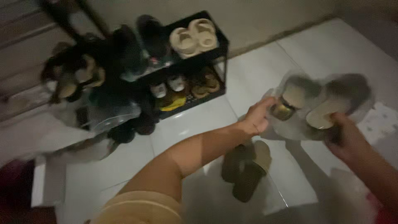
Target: The person organizes various shoes by removing them from plastic bags and placing them on a multi-tiered shoe rack. They also open a shoe box to place a pair of sandals inside and arrange other items on the rack.
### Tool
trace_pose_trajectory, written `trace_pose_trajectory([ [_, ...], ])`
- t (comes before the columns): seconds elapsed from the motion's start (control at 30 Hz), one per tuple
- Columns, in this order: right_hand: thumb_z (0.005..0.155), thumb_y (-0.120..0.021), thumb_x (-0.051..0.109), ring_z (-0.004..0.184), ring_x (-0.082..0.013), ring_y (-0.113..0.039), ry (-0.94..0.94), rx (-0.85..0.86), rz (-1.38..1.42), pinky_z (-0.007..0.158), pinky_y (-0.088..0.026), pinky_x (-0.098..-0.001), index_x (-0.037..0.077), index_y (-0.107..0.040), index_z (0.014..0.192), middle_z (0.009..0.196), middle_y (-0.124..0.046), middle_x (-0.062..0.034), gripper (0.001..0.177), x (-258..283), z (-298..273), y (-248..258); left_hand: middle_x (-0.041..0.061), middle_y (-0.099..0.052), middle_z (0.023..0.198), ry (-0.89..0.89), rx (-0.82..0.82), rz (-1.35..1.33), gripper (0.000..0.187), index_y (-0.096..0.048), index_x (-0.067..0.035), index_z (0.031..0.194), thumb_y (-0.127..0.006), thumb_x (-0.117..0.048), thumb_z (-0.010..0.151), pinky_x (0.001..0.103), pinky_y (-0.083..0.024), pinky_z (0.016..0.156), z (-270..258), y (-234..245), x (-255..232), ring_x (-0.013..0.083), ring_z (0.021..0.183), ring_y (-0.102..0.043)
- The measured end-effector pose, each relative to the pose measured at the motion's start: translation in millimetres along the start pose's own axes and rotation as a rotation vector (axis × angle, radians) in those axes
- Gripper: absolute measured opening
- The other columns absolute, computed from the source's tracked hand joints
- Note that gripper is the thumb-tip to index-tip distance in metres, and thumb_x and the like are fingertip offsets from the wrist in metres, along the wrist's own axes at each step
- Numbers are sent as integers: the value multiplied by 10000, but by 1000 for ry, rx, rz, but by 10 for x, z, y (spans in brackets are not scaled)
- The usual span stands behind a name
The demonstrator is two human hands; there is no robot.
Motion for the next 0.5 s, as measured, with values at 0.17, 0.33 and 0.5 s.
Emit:
trace_pose_trajectory([
  [0.17,983,-644,187,1023,-240,-620,-72,121,244,924,-543,-411,-42,-552,1309,1204,-599,-151,408,1083,-151,-895,141,-333,1557,35,211,-271,888,-286,-187,1590,-681,-532,873,690,-319,1017,-1012,207,-1197,390,1362,-361],
  [0.33,919,-705,268,846,-353,-686,-268,290,-273,782,-544,-480,-66,-735,1137,960,-726,-222,400,1364,-854,-2358,198,-439,1558,-114,-270,276,954,-178,-190,1619,-749,-292,861,505,-476,1097,-3025,1057,-1973,341,1391,-483],
  [0.5,801,-788,310,980,-337,-737,-160,769,-161,818,-617,-469,11,-559,1358,1086,-740,-217,672,1881,-1893,-4340,163,-569,1407,-122,-703,199,950,-242,-188,1608,-722,-227,788,467,-562,977,-5174,1850,-2231,306,1240,-615],
])
Point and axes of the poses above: each hand's wrist, its own z-axis towards the middle knuckle, its own y-axis out of the back of the hand, x = y × z, the point moved 9 cm from there along z, towards the middle knuckle
